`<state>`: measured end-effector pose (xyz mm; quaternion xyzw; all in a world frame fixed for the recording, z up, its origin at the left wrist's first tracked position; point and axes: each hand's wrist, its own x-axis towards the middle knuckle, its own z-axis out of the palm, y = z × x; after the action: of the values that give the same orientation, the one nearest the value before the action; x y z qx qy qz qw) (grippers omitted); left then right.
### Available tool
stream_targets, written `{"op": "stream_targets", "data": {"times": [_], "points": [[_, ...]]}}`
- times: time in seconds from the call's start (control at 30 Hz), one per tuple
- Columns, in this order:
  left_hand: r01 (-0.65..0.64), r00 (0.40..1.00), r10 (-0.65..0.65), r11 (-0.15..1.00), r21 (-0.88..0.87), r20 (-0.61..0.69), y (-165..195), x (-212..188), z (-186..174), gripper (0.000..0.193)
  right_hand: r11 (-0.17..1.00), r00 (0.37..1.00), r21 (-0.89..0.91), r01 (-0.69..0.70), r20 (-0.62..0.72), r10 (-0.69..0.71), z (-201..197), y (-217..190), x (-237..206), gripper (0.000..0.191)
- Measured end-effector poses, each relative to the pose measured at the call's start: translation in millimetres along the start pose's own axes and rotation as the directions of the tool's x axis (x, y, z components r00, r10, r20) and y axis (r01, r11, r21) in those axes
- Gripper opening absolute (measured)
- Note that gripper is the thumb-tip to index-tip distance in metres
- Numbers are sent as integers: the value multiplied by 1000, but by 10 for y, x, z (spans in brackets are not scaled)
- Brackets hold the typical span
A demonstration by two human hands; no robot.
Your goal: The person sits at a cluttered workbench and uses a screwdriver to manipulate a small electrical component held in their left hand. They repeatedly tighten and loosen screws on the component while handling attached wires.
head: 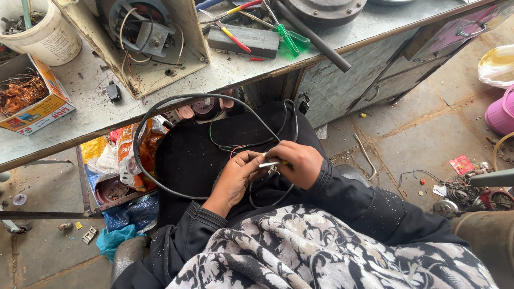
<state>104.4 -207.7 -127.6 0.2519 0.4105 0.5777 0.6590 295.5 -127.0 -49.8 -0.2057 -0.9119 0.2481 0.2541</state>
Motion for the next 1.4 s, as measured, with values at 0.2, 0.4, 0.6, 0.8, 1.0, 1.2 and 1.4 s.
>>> {"op": "stream_targets", "data": {"times": [0.2, 0.4, 0.6, 0.8, 1.0, 1.2, 1.4], "points": [[-7, 999, 17, 982, 191, -50, 93, -60, 57, 27, 780, 960, 564, -271, 100, 261, 90, 296, 6, 16], [-120, 991, 129, 968, 222, -24, 170, -129, 92, 28, 218, 807, 828, -516, 385, 448, 163, 481, 31, 20], [-182, 983, 186, 968, 172, -8, 201, -148, 117, 21, 180, 814, 836, -518, 417, 404, 191, 479, -1, 21], [-188, 980, 196, 964, 190, -24, 190, -157, 118, 19, 192, 825, 836, -513, 420, 378, 217, 462, -19, 21], [-199, 976, 211, 962, 190, -46, 145, -169, 146, 18, 336, 830, 783, -523, 380, 408, 208, 441, -23, 23], [-219, 972, 228, 965, 146, -48, 103, -181, 195, 18, 429, 867, 768, -476, 325, 379, 210, 425, -63, 22], [-188, 980, 195, 975, 122, -46, 171, -204, 201, 21, 619, 934, 706, -344, 190, 303, 147, 392, 11, 18]]}}
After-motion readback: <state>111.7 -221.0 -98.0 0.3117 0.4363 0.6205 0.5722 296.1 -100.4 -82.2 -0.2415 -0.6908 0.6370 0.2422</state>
